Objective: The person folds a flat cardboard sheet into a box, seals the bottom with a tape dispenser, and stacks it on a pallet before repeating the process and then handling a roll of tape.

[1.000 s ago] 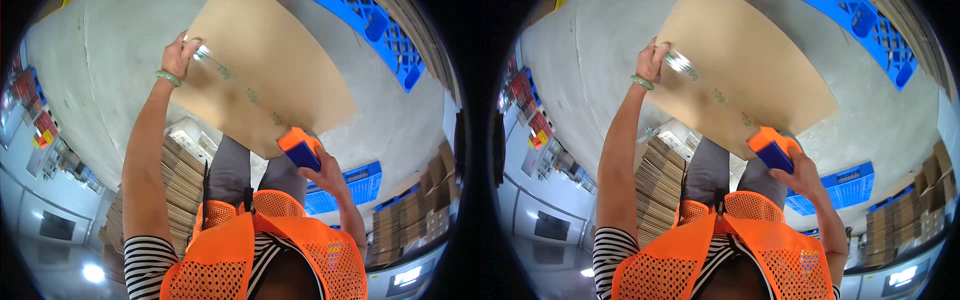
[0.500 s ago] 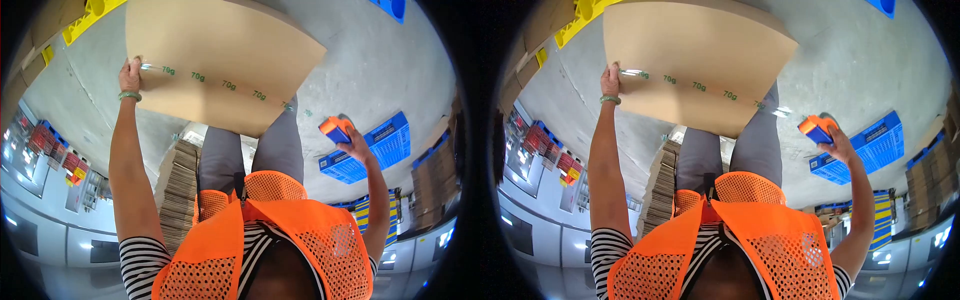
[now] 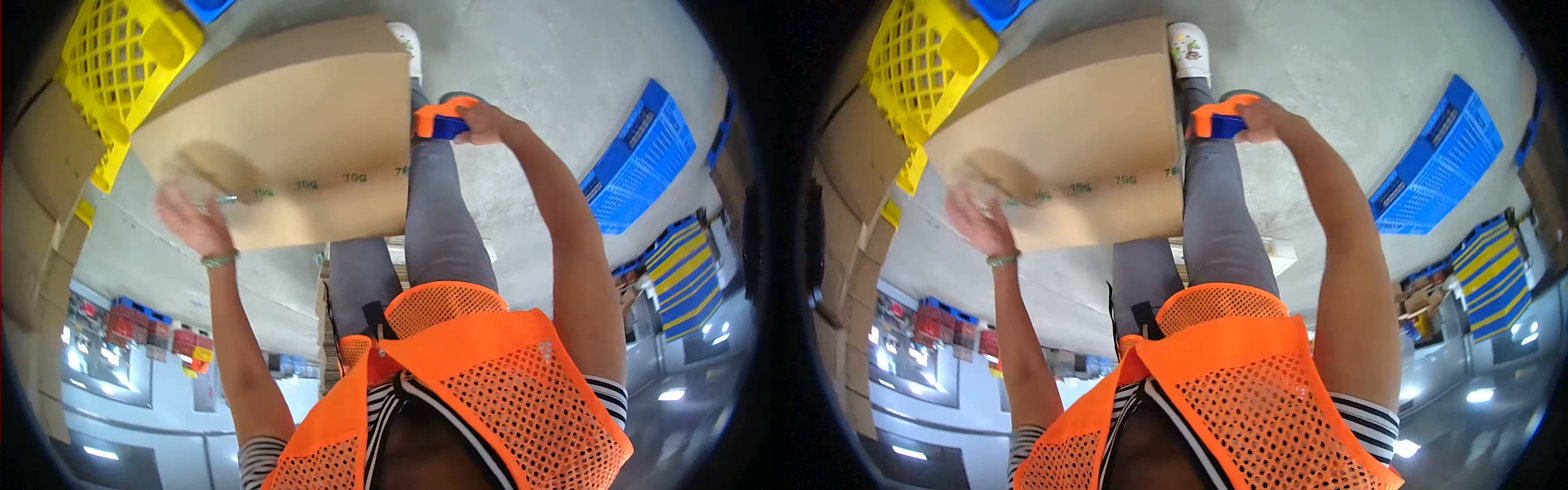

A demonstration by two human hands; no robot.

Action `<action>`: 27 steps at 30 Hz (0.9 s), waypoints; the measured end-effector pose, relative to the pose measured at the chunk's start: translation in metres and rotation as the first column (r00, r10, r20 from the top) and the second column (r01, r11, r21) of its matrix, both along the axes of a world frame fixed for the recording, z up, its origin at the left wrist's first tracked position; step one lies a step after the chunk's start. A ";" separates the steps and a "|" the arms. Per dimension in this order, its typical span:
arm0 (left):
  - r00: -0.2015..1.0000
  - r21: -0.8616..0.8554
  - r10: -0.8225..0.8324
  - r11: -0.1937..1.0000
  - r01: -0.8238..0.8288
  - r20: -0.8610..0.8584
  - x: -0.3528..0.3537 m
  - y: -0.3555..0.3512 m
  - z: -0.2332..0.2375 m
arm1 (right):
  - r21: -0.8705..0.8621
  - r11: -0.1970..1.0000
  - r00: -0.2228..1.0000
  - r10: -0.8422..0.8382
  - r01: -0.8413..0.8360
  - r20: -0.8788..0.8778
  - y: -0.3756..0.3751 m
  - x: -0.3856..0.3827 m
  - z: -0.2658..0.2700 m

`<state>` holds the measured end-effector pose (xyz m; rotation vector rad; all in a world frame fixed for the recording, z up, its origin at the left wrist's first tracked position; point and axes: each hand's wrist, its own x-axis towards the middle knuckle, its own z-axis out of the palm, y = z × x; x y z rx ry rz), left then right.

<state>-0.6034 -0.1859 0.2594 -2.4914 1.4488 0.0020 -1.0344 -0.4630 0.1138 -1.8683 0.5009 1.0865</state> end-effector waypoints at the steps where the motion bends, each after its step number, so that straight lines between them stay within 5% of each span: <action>1: 0.960 0.075 -0.180 0.977 0.200 -0.212 -0.024 -0.029 0.005 | -0.014 1.000 1.000 -0.024 0.024 -0.016 0.000 0.008 0.000; 2: 0.893 0.448 -0.187 0.811 0.376 -0.410 -0.069 -0.080 0.020 | 0.007 1.000 0.999 -0.014 0.015 -0.050 0.001 0.016 0.003; 3: 0.635 -0.140 -0.526 0.820 0.554 -0.565 -0.100 -0.068 -0.001 | 0.034 0.999 0.997 -0.004 0.007 -0.081 0.006 0.022 0.006; 4: 0.355 -0.272 -0.482 0.821 0.503 -0.801 -0.136 -0.099 0.009 | 0.034 0.999 0.996 -0.020 0.024 -0.091 0.013 0.024 0.008; 5: 0.202 -0.263 -0.396 0.839 0.477 -0.896 -0.176 -0.125 0.013 | 0.003 1.000 0.996 -0.001 0.001 -0.092 0.017 0.024 0.009; 7: 0.149 -0.093 -0.777 0.258 0.962 -0.612 -0.226 -0.139 0.004 | -0.045 0.999 0.995 0.006 -0.010 -0.096 0.020 0.029 0.013; 8: 0.136 -0.100 -0.785 0.244 0.965 -0.604 -0.236 -0.152 -0.007 | -0.067 0.998 0.993 -0.015 0.007 -0.121 0.023 0.030 0.018; 9: 0.186 0.178 -0.520 0.066 0.982 -0.834 -0.244 -0.168 -0.024 | -0.085 0.996 0.989 -0.032 0.020 -0.146 0.027 0.032 0.024; 11: 0.322 0.364 -0.213 -0.204 0.909 -0.922 -0.256 -0.175 -0.041 | -0.104 0.993 0.983 -0.074 0.057 -0.170 0.035 0.047 0.036; 14: 0.499 0.547 -0.276 -0.135 0.826 -0.822 -0.269 -0.155 -0.067 | -0.094 0.994 0.975 -0.078 0.059 -0.210 0.048 0.070 0.050; 20: 0.568 0.612 -0.281 -0.094 0.786 -0.773 -0.277 -0.151 -0.072 | -0.093 0.993 0.945 -0.100 0.075 -0.312 0.057 0.098 0.066; 25: 0.619 0.650 -0.256 -0.053 0.758 -0.742 -0.275 -0.150 -0.081 | -0.114 0.992 0.969 -0.071 0.045 -0.235 0.055 0.100 0.052; 27: 0.655 0.679 -0.230 -0.041 0.733 -0.720 -0.275 -0.151 -0.093 | -0.180 0.935 0.843 -0.354 0.306 -0.405 0.057 0.099 0.007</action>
